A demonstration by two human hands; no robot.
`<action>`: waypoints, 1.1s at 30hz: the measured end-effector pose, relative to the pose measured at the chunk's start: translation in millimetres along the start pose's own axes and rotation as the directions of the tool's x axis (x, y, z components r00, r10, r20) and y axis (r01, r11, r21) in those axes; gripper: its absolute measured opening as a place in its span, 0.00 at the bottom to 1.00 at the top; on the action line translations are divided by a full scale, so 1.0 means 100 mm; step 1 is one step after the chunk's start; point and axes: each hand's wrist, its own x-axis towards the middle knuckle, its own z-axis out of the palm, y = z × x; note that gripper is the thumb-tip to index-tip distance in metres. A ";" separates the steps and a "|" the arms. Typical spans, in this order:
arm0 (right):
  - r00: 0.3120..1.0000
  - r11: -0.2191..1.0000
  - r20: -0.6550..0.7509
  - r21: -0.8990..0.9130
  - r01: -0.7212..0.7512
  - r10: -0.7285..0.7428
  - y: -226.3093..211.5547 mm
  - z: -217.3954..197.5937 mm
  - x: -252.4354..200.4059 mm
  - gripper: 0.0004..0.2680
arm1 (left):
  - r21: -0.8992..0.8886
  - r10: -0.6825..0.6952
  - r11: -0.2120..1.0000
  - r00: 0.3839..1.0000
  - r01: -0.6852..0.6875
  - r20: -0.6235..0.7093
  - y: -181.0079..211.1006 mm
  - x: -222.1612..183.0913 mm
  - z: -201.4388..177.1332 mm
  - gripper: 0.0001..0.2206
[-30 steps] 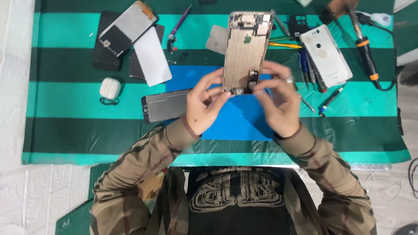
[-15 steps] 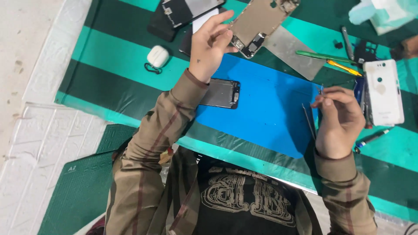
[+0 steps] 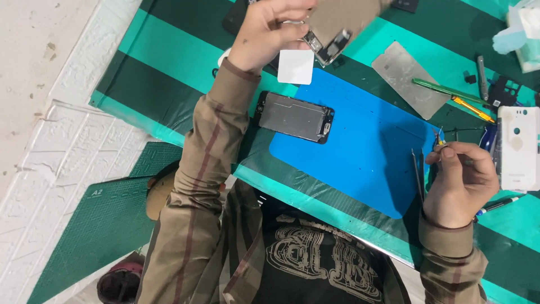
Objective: The person is performing a mobile phone repair, which involves inspecting, aligning, and assembling internal components like the frame, screen, and shields.
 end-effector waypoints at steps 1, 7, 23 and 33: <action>1.000 1.000 0.005 0.000 0.000 0.000 0.00 -0.01 -0.01 0.02 | 0.000 0.000 1.000 1.000 0.000 -0.005 -0.05 0.00 0.03 0.17; 0.999 0.999 0.005 0.028 -0.046 0.046 0.00 -0.02 -0.01 0.02 | 0.090 -0.147 0.985 0.989 0.149 -0.031 -0.24 0.04 0.17 0.13; 0.999 0.997 0.005 0.047 -0.054 0.054 -0.02 0.02 0.01 0.01 | 0.754 -0.252 0.657 0.946 0.014 0.202 0.37 -0.04 0.37 0.17; 0.996 0.994 0.026 0.072 -0.086 0.085 -0.03 0.04 0.04 0.01 | 0.883 -0.575 0.469 0.768 0.028 0.282 -0.05 -0.44 0.70 0.45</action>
